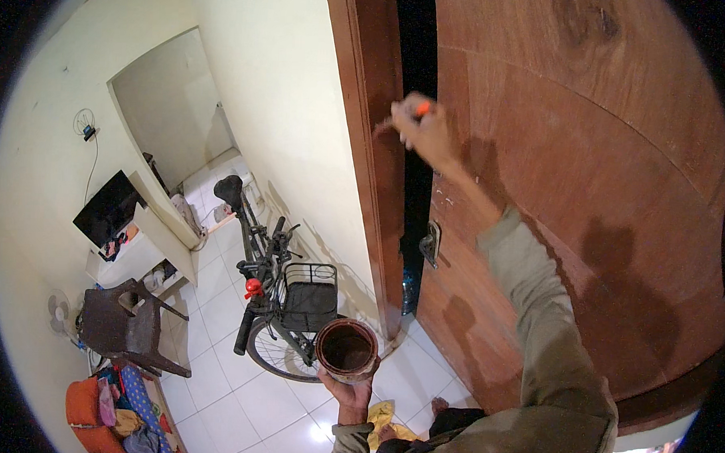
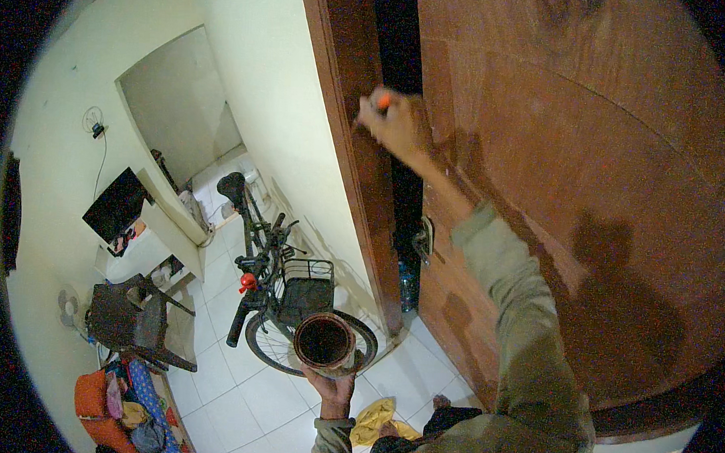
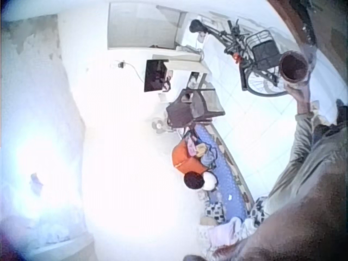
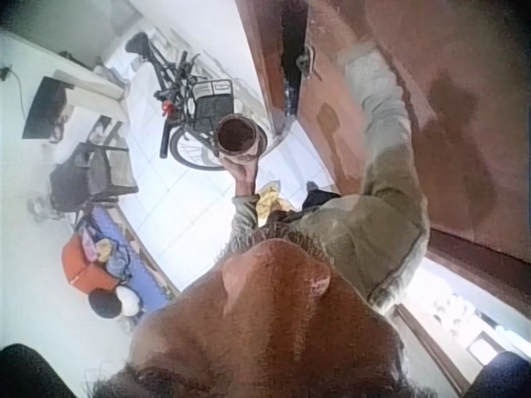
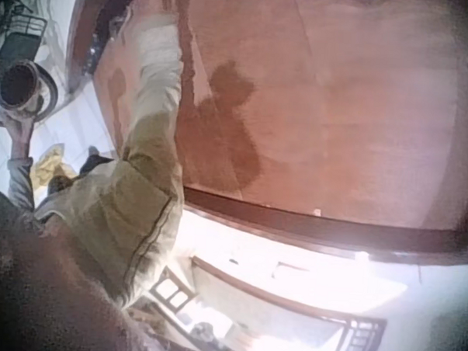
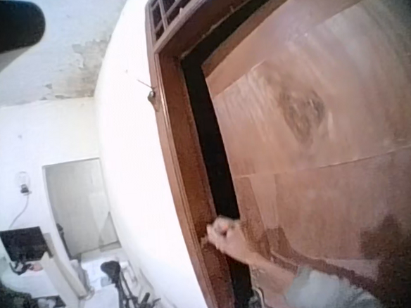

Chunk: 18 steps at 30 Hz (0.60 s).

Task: The person paints a door and door frame using a brush and a can of brown paint, moving between standing and sitting positions to reach different sections.

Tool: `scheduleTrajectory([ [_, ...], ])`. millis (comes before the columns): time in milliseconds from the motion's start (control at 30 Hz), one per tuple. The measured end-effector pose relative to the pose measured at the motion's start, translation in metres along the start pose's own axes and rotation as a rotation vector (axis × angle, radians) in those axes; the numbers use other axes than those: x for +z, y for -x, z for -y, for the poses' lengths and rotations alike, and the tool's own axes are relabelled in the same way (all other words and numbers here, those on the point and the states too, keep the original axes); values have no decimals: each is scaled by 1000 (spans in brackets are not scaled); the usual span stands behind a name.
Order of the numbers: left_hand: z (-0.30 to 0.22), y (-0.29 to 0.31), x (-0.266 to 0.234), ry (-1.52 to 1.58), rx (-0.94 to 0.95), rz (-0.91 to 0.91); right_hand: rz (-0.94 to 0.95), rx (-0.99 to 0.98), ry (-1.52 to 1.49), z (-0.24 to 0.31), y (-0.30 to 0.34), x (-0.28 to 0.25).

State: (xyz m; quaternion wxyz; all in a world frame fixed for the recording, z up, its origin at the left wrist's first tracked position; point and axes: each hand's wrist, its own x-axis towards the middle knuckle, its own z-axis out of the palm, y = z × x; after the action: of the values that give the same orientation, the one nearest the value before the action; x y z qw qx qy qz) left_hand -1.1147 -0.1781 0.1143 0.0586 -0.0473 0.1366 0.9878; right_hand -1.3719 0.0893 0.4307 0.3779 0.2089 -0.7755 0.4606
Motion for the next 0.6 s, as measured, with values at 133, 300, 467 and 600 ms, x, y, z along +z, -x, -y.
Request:
scheduleTrajectory([
  [133, 3, 1, 4, 22, -12, 45, -81, -248, -66, 67, -74, -32],
  [300, 3, 2, 7, 56, 25, 21, -42, -378, -256, 65, -65, -28],
  [467, 0, 3, 6, 28, 17, 1, 39, -164, -363, 19, -58, -29],
  [600, -2, 4, -4, 87, 54, -38, -20, -181, -430, 18, -62, -37],
])
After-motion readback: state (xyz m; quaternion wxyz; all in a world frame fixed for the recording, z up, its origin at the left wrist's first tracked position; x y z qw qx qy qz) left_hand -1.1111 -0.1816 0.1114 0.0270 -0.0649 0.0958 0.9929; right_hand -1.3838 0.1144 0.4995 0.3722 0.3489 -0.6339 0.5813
